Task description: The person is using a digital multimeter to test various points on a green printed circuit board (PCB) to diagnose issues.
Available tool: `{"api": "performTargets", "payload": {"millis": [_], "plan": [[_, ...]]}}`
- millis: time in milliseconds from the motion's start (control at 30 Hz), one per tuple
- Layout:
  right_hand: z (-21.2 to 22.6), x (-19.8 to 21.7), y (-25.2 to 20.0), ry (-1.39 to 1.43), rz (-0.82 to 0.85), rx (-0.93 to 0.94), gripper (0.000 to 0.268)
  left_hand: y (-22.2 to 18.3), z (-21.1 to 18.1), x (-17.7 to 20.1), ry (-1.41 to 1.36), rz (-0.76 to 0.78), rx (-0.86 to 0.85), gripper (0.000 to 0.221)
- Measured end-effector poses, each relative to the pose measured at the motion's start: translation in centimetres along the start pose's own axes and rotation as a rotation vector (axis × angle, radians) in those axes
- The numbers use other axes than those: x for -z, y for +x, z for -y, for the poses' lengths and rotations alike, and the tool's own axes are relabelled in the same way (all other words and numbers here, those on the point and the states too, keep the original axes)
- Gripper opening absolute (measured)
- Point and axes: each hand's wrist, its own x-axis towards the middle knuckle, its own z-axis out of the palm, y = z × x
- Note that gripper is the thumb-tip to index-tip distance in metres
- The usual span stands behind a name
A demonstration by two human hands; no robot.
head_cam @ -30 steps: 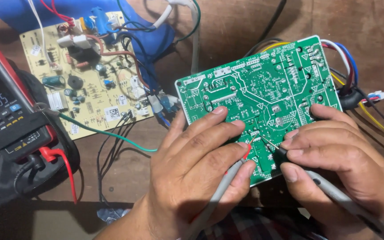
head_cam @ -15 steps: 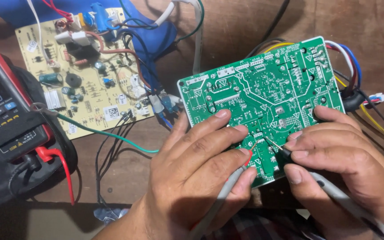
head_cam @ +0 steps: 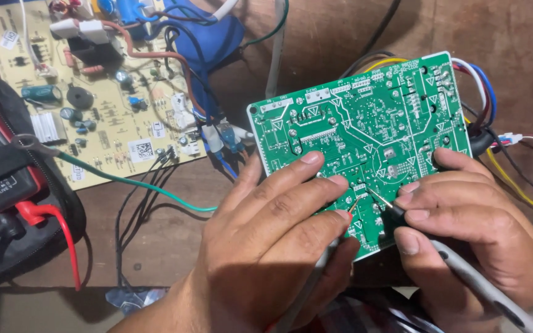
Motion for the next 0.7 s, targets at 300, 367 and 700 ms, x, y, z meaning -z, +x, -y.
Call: {"api": "performTargets", "payload": {"millis": [300,367,700], "plan": [[-1.4,0.4,-0.8,-0.003,0.026,0.048,0.015,-0.2,-0.1,0.4,-0.037,-0.017,0.016,0.014],[-1.1,0.2,-0.7,-0.005,0.016,0.044,0.014,-0.2,-0.1,0.5,-0.052,-0.030,0.015,0.014],[-1.4,0.4,-0.9,-0.017,0.030,0.050,0.018,-0.2,-0.1,0.4,-0.042,-0.047,0.010,0.013]]}}
